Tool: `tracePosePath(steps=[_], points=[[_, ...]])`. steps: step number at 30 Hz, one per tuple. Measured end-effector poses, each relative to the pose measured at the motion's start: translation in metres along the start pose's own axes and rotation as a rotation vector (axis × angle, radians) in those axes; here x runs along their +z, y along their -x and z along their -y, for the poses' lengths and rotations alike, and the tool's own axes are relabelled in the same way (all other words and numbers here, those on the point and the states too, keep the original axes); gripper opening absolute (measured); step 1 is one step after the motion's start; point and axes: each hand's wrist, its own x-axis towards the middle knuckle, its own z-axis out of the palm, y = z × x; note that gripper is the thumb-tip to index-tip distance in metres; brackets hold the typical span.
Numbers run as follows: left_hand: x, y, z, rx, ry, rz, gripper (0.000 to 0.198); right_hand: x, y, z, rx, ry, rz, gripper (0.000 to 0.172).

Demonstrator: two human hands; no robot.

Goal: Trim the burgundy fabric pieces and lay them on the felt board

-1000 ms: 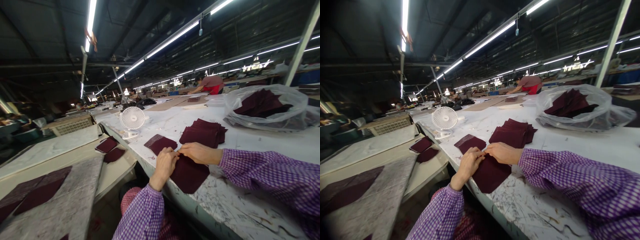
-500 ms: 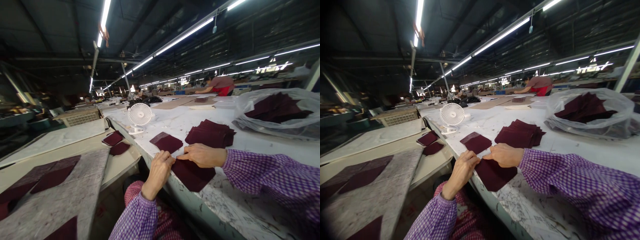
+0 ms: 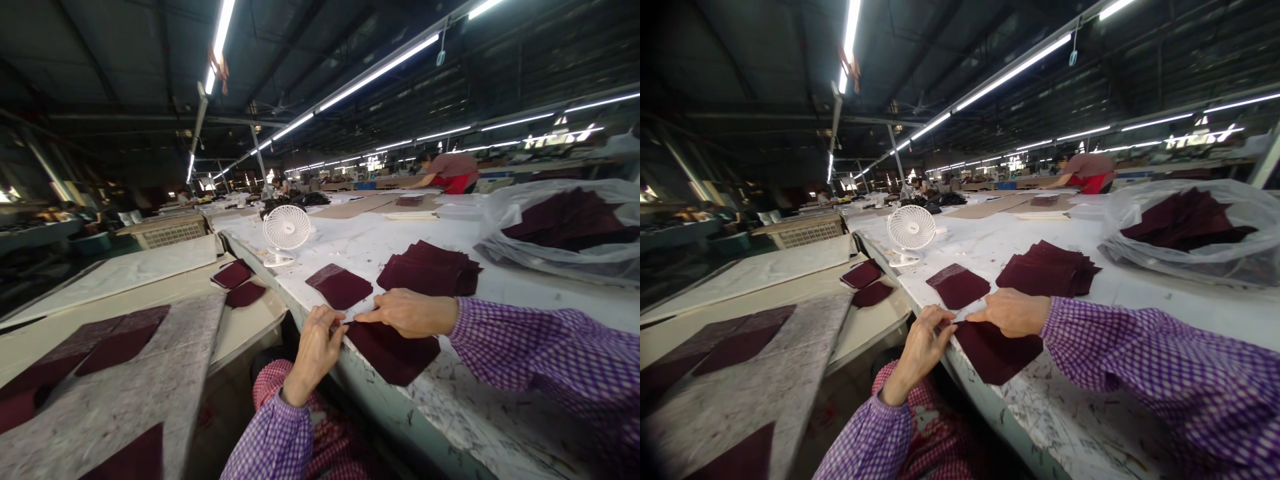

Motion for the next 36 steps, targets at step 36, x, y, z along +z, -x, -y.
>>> tracePosePath(steps=[36], points=[[-0.018, -0.031, -0.008, 0.156, -0.231, 0.210, 0.030, 0.017, -0.013, -0.027, 0.158, -0.664, -0.007, 0.023]])
